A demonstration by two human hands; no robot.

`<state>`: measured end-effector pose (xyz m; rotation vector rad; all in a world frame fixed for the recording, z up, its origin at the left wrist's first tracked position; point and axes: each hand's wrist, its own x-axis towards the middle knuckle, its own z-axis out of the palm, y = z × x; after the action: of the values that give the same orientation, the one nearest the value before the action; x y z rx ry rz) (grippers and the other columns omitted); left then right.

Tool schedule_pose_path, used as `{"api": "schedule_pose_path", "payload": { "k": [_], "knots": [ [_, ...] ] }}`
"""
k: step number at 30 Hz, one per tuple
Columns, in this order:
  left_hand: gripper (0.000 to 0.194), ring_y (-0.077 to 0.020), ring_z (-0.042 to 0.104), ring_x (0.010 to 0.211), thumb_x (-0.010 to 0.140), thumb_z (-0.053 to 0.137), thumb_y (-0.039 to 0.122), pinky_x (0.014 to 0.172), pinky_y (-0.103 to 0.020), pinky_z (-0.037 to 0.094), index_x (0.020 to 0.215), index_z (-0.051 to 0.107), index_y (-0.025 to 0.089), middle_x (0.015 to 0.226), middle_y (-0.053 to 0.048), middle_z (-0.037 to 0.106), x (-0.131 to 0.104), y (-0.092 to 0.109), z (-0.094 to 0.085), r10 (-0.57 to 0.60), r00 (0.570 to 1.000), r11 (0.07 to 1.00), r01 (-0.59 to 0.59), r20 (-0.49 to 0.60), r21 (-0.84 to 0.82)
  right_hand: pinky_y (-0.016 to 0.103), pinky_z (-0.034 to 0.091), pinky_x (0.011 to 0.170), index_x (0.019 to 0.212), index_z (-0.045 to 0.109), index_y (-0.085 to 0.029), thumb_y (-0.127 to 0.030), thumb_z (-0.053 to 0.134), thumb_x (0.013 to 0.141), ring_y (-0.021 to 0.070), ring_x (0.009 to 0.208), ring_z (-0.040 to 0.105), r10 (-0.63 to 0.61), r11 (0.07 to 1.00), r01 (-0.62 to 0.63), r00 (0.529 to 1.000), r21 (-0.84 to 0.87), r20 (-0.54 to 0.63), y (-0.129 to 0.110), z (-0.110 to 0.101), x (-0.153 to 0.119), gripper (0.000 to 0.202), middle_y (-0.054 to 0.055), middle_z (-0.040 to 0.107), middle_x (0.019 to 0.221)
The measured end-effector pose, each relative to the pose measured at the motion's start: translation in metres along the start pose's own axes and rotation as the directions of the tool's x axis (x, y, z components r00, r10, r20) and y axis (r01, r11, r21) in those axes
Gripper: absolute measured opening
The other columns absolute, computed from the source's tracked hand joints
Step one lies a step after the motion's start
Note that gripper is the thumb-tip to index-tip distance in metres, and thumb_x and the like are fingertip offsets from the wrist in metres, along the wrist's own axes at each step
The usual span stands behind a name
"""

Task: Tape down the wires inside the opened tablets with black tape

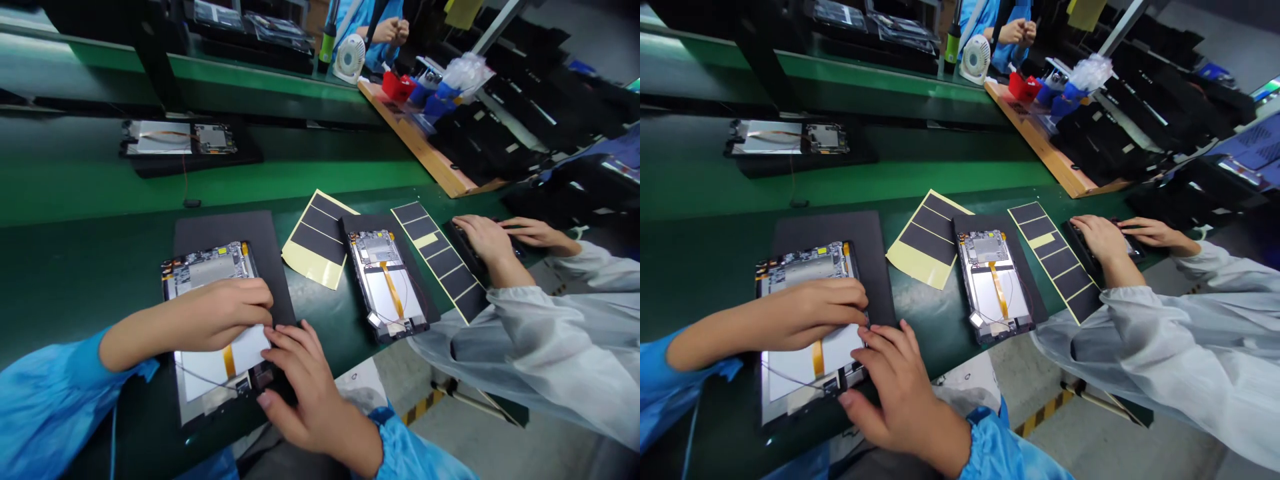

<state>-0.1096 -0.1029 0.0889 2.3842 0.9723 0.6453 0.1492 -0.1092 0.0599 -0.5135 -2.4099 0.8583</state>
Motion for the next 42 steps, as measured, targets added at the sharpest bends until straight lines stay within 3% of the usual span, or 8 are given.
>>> {"api": "schedule_pose_path", "payload": {
  "k": [3,11,16,20,25,30,37,42],
  "knots": [
    [0.029,-0.022,0.061,0.09,0.096,0.041,0.006,0.081,-0.031,0.048,0.101,0.066,0.019,0.094,-0.008,0.069,0.004,-0.007,-0.006,-0.002,0.999,1.0,0.001,-0.045,-0.032,0.055,0.036,0.121,0.131,0.055,-0.021,-0.03,0.062,0.095,0.0266,0.127,0.064,0.002,1.0,-0.002,1.0,0.014,-0.005,0.001,-0.005,0.004,0.038,0.012,0.072,0.134],
    [0.031,-0.0203,0.058,0.086,0.098,0.038,0.007,0.079,-0.031,0.046,0.088,0.064,0.019,0.088,-0.007,0.068,0.005,-0.013,-0.009,-0.023,0.999,0.996,0.02,-0.031,-0.082,0.049,0.046,0.114,0.121,0.063,-0.02,-0.025,0.063,0.093,0.0245,0.117,0.068,0.0,0.999,0.0,1.0,0.045,-0.008,0.001,-0.014,0.017,0.028,0.01,0.076,0.123],
    [0.031,-0.021,0.055,0.081,0.096,0.037,0.008,0.078,-0.034,0.043,0.081,0.062,0.019,0.08,-0.006,0.065,0.008,-0.018,-0.008,-0.073,0.995,0.997,0.075,-0.071,0.025,0.036,0.059,0.089,0.112,0.071,-0.019,-0.017,0.057,0.098,0.0213,0.098,0.073,0.011,0.994,-0.012,1.0,0.113,0.013,0.001,-0.025,0.038,0.02,0.008,0.08,0.105],
    [0.031,-0.0207,0.054,0.079,0.094,0.037,0.008,0.075,-0.033,0.041,0.078,0.061,0.019,0.077,-0.005,0.063,0.01,-0.02,-0.006,-0.102,0.989,0.994,0.106,-0.11,0.031,0.029,0.058,0.072,0.107,0.074,-0.018,-0.018,0.057,0.1,0.0182,0.077,0.073,0.045,0.998,-0.049,0.994,0.043,0.102,0.011,-0.036,0.062,0.019,0.006,0.079,0.088],
    [0.032,-0.0198,0.054,0.08,0.093,0.036,0.006,0.076,-0.032,0.041,0.078,0.063,0.017,0.078,-0.004,0.065,0.009,-0.022,-0.003,-0.121,0.978,0.993,0.117,-0.172,-0.032,0.031,0.058,0.071,0.102,0.073,-0.013,-0.013,0.057,0.099,0.0201,0.076,0.072,-0.211,0.928,0.223,0.975,-0.299,0.074,0.027,-0.032,0.084,0.016,0.009,0.077,0.084],
    [0.03,-0.0191,0.054,0.08,0.089,0.04,0.004,0.078,-0.03,0.041,0.078,0.064,0.017,0.076,-0.003,0.065,0.009,-0.026,-0.001,-0.144,0.972,0.988,0.132,-0.184,-0.076,0.031,0.061,0.075,0.103,0.07,-0.011,-0.008,0.057,0.099,0.019,0.077,0.072,-0.409,0.834,0.392,0.912,-0.39,0.042,0.034,-0.019,0.085,0.014,0.008,0.076,0.081],
    [0.03,-0.0183,0.054,0.08,0.089,0.041,0.002,0.078,-0.029,0.04,0.076,0.065,0.016,0.076,-0.003,0.064,0.009,-0.027,0.0,-0.138,0.971,0.989,0.124,-0.196,-0.079,0.032,0.062,0.076,0.102,0.07,-0.009,-0.005,0.061,0.096,0.0204,0.081,0.071,-0.425,0.82,0.421,0.902,-0.386,0.081,0.034,-0.016,0.079,0.012,0.011,0.076,0.084],
    [0.03,-0.018,0.053,0.079,0.088,0.041,0.001,0.076,-0.028,0.039,0.076,0.063,0.016,0.076,-0.003,0.064,0.009,-0.026,-0.002,-0.14,0.971,0.989,0.127,-0.194,-0.077,0.033,0.062,0.076,0.108,0.069,-0.01,-0.005,0.061,0.095,0.0207,0.082,0.071,-0.393,0.848,0.37,0.919,-0.38,0.018,0.036,-0.014,0.076,0.016,0.011,0.076,0.086]
  ]
}}
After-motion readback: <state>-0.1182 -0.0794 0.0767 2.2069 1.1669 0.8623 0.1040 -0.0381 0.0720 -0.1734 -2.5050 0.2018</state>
